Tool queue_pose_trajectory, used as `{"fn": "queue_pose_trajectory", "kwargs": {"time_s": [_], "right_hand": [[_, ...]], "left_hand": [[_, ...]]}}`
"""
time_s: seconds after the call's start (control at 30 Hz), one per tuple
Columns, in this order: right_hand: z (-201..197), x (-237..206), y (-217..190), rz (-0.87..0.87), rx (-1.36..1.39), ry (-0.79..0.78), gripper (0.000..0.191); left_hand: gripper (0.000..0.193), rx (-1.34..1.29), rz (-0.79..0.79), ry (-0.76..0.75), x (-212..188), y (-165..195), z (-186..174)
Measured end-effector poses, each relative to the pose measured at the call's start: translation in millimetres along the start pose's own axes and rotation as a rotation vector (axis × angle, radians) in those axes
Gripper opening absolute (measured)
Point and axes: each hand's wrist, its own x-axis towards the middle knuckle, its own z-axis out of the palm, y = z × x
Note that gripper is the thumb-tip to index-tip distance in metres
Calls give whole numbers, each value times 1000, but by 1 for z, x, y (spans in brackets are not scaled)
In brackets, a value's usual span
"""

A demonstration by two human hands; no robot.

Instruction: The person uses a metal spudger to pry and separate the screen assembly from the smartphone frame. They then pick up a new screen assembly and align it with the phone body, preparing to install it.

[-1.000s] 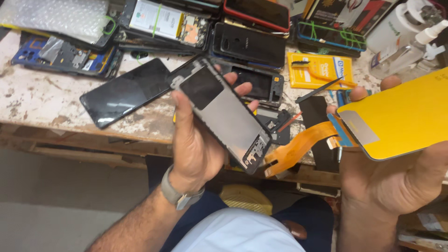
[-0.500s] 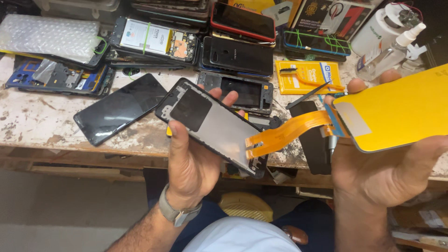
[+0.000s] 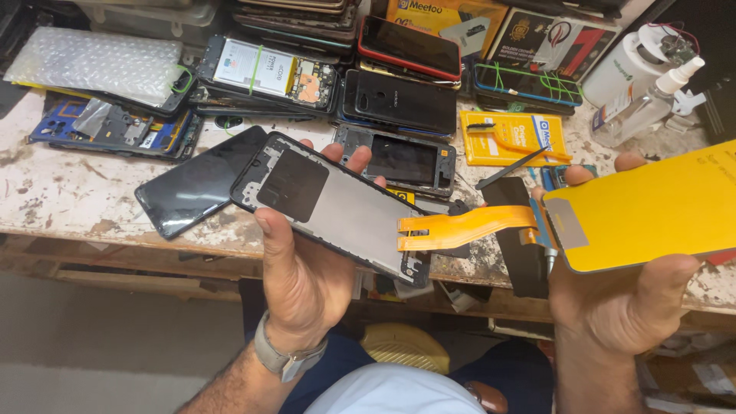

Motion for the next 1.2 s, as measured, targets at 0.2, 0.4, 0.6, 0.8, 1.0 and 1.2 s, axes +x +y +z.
{"fn": "queue_pose_trajectory", "kwargs": {"time_s": [0.2,0.4,0.6,0.8,1.0,1.2], "right_hand": [[-4,-3,-2,-4,-15,-14,65],[-6,-6,-4,-5,-19,-15,67],[-6,-9,-5,-33,-27,-30,65],[-11,-8,-8,-42,-13,-64,64],[-8,-8,-9,-44,-10,-63,64],[-4,-9,-16,-44,-66,-103,66]], "left_hand": [[79,2,21,11,-1,2,-1],[79,5,57,-13,-2,4,-2],[80,27,60,-21,-5,7,-2],[81,44,70,-32,-7,8,0],[89,97,70,-48,-10,11,3],[97,199,88,-123,-14,15,4]]}}
